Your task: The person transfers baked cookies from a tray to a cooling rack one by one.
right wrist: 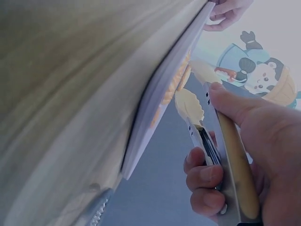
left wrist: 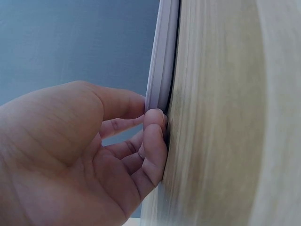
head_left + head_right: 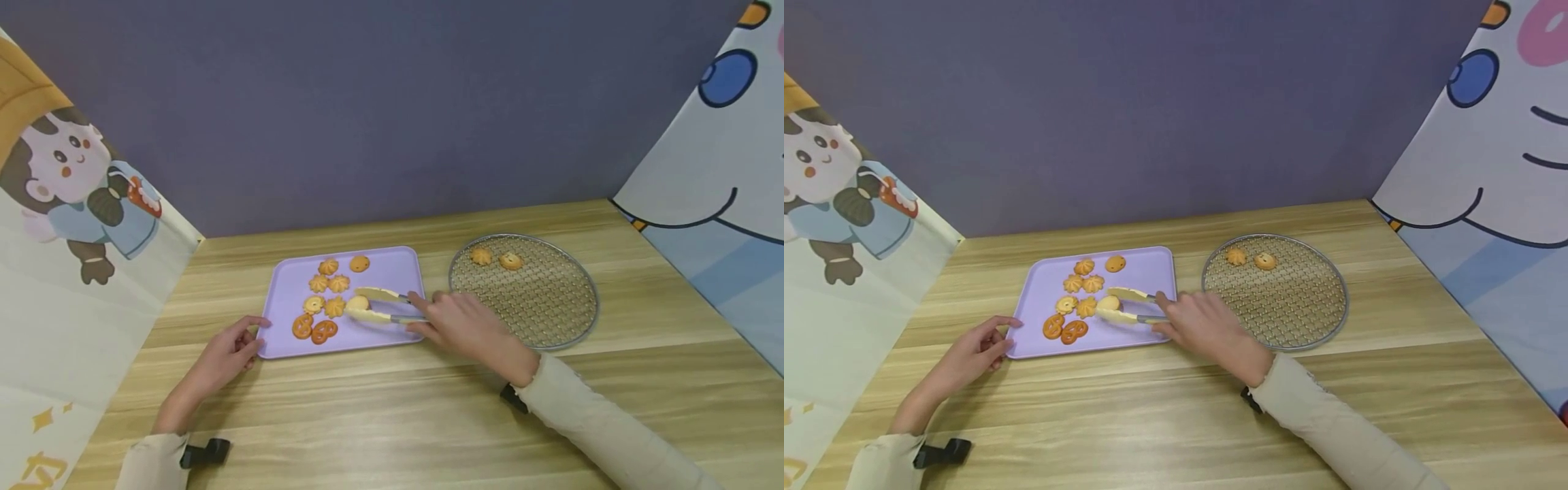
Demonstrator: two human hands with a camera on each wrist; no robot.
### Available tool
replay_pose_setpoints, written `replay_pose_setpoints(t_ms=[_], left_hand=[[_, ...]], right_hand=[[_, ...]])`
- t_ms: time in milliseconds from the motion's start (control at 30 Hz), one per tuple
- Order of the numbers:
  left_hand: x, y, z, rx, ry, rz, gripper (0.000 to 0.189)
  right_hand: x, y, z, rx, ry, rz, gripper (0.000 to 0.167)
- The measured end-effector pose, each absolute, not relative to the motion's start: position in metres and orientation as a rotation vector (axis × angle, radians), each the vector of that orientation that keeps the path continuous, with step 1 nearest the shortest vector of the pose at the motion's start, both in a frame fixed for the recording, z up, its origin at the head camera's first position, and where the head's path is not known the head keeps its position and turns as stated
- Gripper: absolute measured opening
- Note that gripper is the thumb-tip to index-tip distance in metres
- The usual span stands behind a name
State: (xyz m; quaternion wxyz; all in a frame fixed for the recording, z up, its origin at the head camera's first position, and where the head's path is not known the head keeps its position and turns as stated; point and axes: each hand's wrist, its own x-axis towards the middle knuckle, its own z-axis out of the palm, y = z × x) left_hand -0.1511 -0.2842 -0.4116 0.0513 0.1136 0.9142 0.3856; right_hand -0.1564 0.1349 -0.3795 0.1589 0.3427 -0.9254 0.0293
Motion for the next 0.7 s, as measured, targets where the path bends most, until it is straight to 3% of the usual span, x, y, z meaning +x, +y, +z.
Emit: replay_pose_setpoints(t_ms=[700], left_hand=[[-0.149, -0.284, -0.410, 0.338, 2.771, 1.188, 0.031]], right_hand=[[-0.134, 0.167, -0.377, 0.923, -2.546, 0.066, 0.057]])
